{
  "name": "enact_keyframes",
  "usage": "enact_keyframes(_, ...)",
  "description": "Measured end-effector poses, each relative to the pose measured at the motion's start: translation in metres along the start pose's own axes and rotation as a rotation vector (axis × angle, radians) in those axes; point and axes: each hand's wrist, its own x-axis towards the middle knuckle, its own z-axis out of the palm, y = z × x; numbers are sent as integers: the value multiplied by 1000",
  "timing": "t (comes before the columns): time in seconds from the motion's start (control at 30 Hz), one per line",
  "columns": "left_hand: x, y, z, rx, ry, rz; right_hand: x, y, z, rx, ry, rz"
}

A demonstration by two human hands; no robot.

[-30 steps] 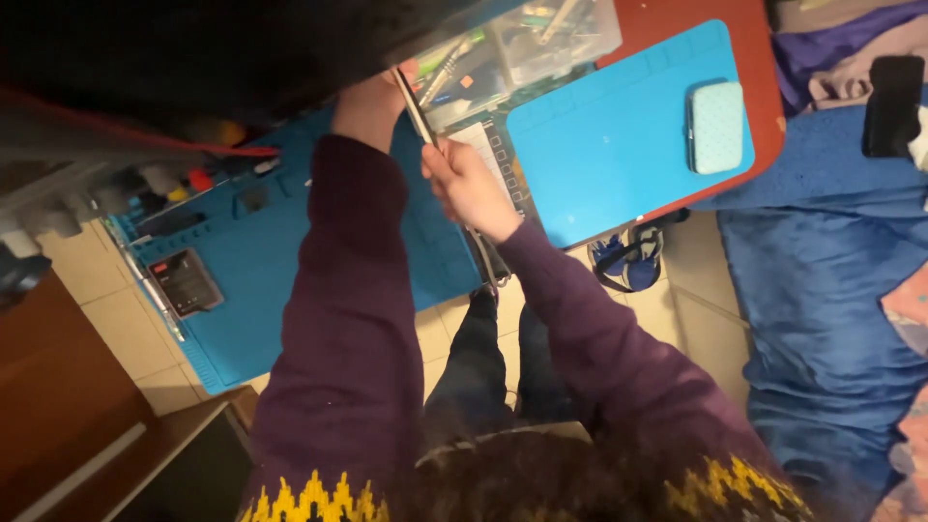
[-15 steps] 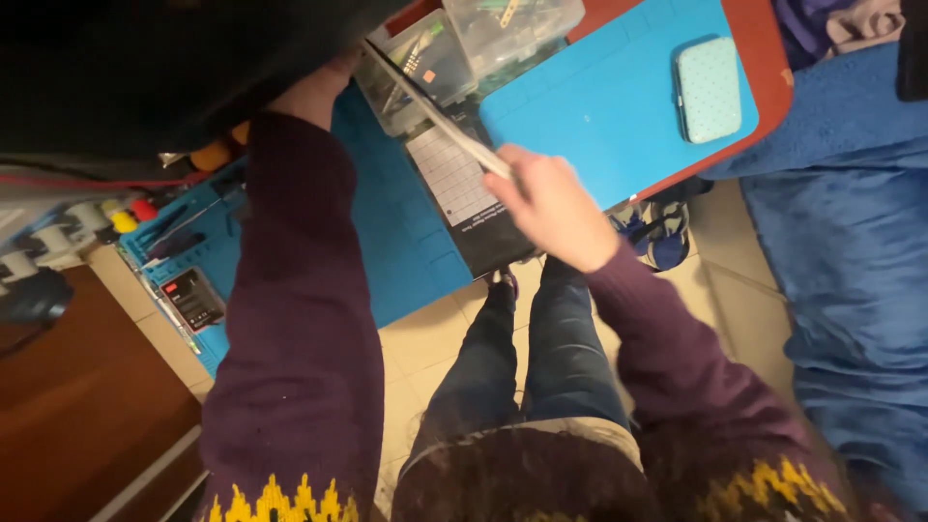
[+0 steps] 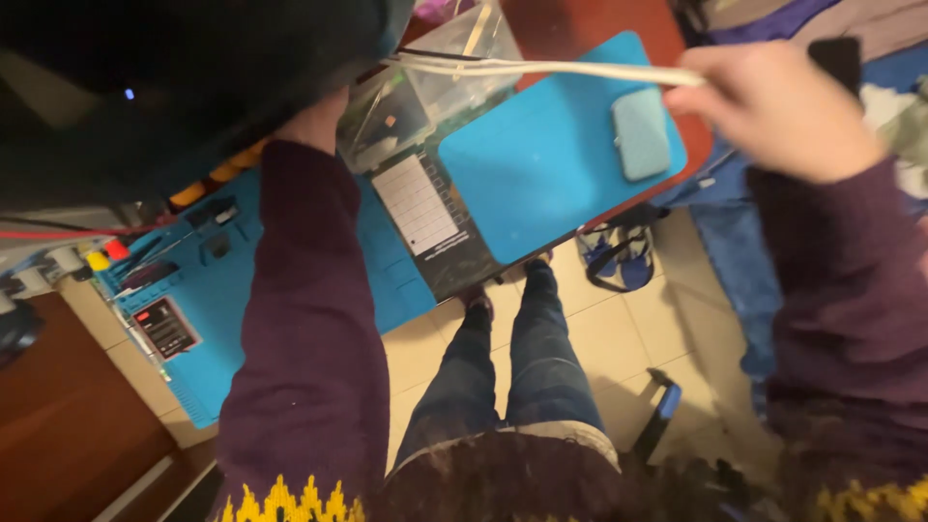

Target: Organizing electronic repair tools and components at a technical workbench.

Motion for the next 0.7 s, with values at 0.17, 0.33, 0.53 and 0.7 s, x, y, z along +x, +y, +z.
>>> enact_keyframes(0.17, 2, -43, 15, 2, -21, 36, 25, 90, -46, 45, -81, 79)
enact_keyframes(0.33, 3, -74, 18, 1, -24, 103, 68, 142, -42, -27, 63, -117)
enact_keyframes(0.53, -11, -101, 50, 10, -21, 222, 135, 203, -3, -42, 224, -206)
enact_keyframes(0.7, 22, -89, 10, 18, -14, 317, 174, 233, 33, 37, 288, -211)
